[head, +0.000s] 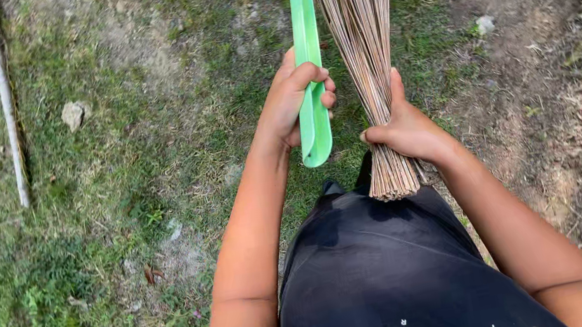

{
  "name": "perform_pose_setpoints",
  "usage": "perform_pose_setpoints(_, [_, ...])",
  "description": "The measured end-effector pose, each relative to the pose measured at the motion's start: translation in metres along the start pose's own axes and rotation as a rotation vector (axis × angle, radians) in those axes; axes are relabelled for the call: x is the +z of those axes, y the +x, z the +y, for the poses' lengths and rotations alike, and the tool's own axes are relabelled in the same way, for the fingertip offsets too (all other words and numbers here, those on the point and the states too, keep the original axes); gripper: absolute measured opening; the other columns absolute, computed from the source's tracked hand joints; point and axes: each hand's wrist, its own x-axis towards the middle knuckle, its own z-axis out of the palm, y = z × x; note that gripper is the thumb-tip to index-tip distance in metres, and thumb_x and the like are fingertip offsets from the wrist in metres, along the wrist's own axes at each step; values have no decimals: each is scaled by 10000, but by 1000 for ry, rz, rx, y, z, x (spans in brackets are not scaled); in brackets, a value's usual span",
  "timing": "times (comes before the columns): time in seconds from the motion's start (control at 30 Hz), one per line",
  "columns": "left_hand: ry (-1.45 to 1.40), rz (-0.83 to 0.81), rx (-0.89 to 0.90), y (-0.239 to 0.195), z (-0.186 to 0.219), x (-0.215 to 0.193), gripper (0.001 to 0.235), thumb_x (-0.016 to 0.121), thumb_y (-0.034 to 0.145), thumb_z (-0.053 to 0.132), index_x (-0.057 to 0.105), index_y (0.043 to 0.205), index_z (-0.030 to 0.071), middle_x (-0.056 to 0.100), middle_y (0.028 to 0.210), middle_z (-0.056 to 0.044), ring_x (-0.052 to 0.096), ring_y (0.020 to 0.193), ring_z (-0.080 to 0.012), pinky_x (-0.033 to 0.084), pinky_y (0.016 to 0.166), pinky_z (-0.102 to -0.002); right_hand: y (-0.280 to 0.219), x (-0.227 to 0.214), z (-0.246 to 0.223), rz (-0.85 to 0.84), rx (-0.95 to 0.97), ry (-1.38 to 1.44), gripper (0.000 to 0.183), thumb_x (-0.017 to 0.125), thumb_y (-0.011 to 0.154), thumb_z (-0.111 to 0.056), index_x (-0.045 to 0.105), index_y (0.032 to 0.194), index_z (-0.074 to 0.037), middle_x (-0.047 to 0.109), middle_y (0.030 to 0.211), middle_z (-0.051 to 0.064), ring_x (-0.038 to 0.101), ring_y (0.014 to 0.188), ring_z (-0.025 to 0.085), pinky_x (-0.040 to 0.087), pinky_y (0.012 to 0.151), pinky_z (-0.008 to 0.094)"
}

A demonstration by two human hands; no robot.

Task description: The person sweeps dried leaves and grass from the ground using a stick broom and a dustpan, then carries the debris to a bin and deposits it inside.

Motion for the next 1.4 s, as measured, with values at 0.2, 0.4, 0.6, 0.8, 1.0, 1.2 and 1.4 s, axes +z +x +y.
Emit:
perform_pose_setpoints(0.2, [-79, 185, 116, -24, 32, -92, 438, 563, 874, 69, 425, 1286, 132, 596, 796, -83, 593, 529, -139, 498, 419, -313, 77, 63, -45, -201, -95, -161, 1308, 792, 696, -177, -146, 1574, 67, 457, 1516, 274, 566, 1321, 303, 436, 1087, 311])
perform_pose_setpoints(0.4, [-209, 328, 271, -6, 61, -195, 377, 581, 906, 89, 426, 1250, 96, 608, 831, -83, 602, 553, -146, 497, 427, -312, 187, 133, -82, -382, -251, -215, 1317, 794, 691, -174, -171, 1551, 81, 454, 1505, 288, 531, 1349, 316, 411, 1087, 320])
perform_pose_setpoints(0.6, [-196, 429, 392, 31, 108, -302, 373, 589, 894, 89, 434, 1234, 102, 603, 809, -87, 602, 559, -148, 513, 433, -332, 309, 211, -126, -524, -239, -297, 1303, 756, 709, -179, -204, 1557, 61, 474, 1497, 283, 566, 1320, 310, 420, 1096, 312])
perform_pose_setpoints(0.8, [-244, 498, 477, 51, 153, -408, 345, 581, 885, 90, 476, 1214, 95, 615, 814, -80, 599, 568, -128, 508, 453, -301, 389, 283, -192, -570, -94, -535, 1299, 729, 726, -243, -217, 1572, 31, 540, 1449, 290, 640, 1235, 339, 478, 1058, 330])
perform_pose_setpoints(1.0, [-277, 565, 437, 76, 210, -523, 251, 584, 897, 105, 456, 1111, 93, 617, 806, -85, 605, 559, -142, 512, 444, -320, 474, 371, -237, -619, -174, -457, 1319, 752, 702, -221, -217, 1548, 70, 488, 1449, 338, 614, 1254, 342, 461, 1066, 316])
perform_pose_setpoints(1.2, [-318, 497, 497, 114, 271, -657, 290, 571, 871, 97, 480, 1146, 97, 619, 816, -96, 601, 543, -149, 508, 449, -303, 591, 478, -266, -610, -285, -432, 1358, 799, 672, -237, -202, 1524, 104, 469, 1466, 339, 607, 1266, 330, 447, 1075, 305])
perform_pose_setpoints(1.4, [-262, 569, 432, 134, 358, -759, 413, 586, 865, 80, 480, 1264, 100, 619, 833, -87, 600, 549, -144, 514, 460, -300, 683, 568, -322, -599, -157, -438, 1346, 757, 666, -226, -213, 1547, 79, 413, 1526, 315, 613, 1296, 340, 446, 1091, 302])
